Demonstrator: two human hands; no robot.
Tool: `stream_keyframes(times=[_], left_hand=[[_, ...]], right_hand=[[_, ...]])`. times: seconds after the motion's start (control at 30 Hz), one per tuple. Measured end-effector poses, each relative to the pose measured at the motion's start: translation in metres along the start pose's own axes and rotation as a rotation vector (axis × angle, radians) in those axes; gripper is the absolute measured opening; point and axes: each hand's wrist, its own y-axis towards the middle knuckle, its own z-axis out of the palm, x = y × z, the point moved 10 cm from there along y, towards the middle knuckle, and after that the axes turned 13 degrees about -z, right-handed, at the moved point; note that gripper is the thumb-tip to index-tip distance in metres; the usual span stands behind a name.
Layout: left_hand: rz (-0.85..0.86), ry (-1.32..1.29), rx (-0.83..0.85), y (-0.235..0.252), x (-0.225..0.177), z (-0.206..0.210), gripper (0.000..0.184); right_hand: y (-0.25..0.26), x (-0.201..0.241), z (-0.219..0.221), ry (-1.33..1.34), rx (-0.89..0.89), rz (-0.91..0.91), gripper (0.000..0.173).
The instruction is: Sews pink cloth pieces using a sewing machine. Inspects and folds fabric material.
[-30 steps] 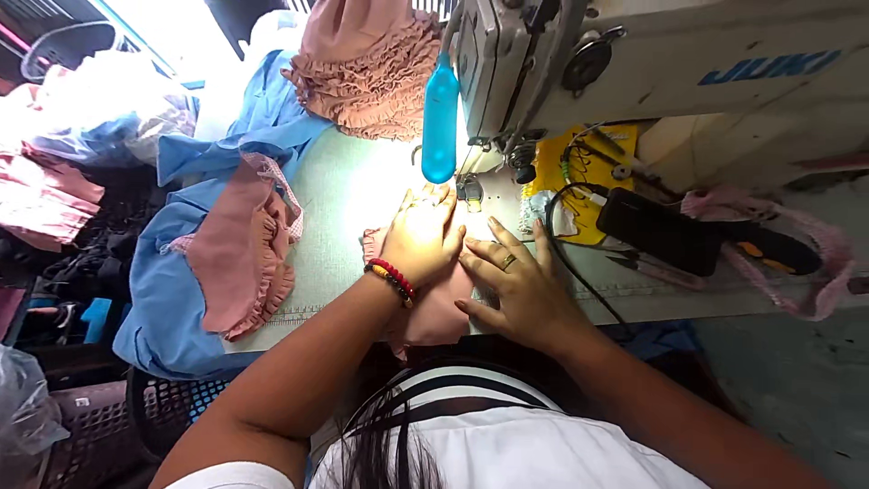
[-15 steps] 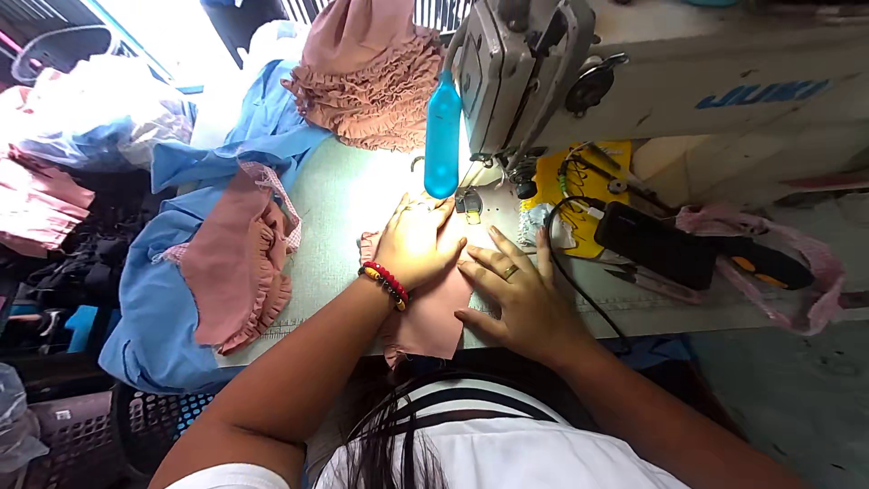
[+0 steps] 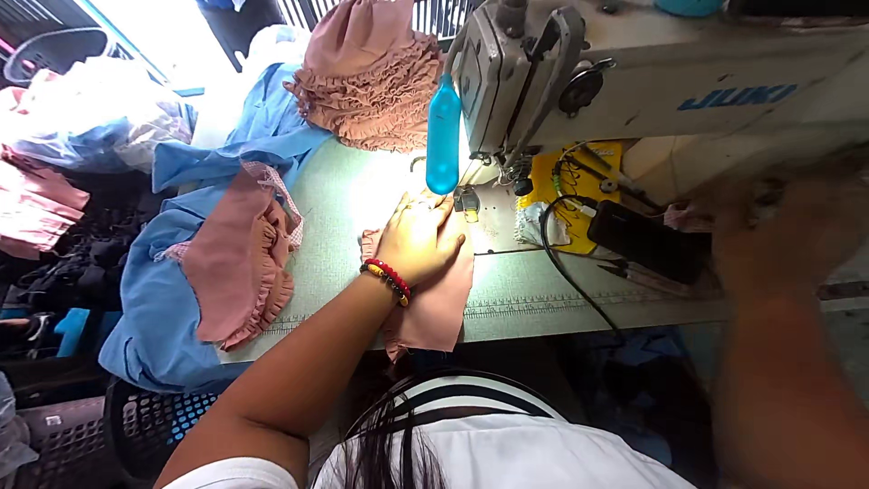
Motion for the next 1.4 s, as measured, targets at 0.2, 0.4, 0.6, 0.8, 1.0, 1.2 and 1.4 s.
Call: stream_keyframes(times=[0.2,0.4,0.6,0.8,1.0,1.2,1.4], left_hand=[[0.009,0.0,-0.009,0.0,0.0,0.0,0.06],[0.024,-0.006,-0.025,0.002,0.001,0.001,0.058],[0.033,-0.023,-0.033,0.004,0.002,0.001,0.058],[0.017,-0.053,0.013,0.006,0.004,-0.001,0.056],[0.023,-0.035,0.033,0.007,0.006,-0.001,0.059],[0.058,-0.033,0.004,0.008,0.005,-0.003,0.062],[0.069,-0.032,0.002,0.01,0.006,-0.004,0.064]], right_hand=[[-0.007,0.0,0.001,-0.001,-0.027,-0.029,0.063],[-0.014,-0.011,0.025,-0.042,0.122,0.0,0.063],[-0.015,0.064,-0.023,0.074,-0.003,-0.164,0.052],[-0.134,0.26,0.032,0.596,0.212,-0.747,0.047],[-0.16,0.278,0.04,0.597,0.232,-0.852,0.041],[-0.154,0.279,0.041,0.556,0.239,-0.856,0.041],[-0.138,0.28,0.05,0.555,0.268,-0.845,0.042]])
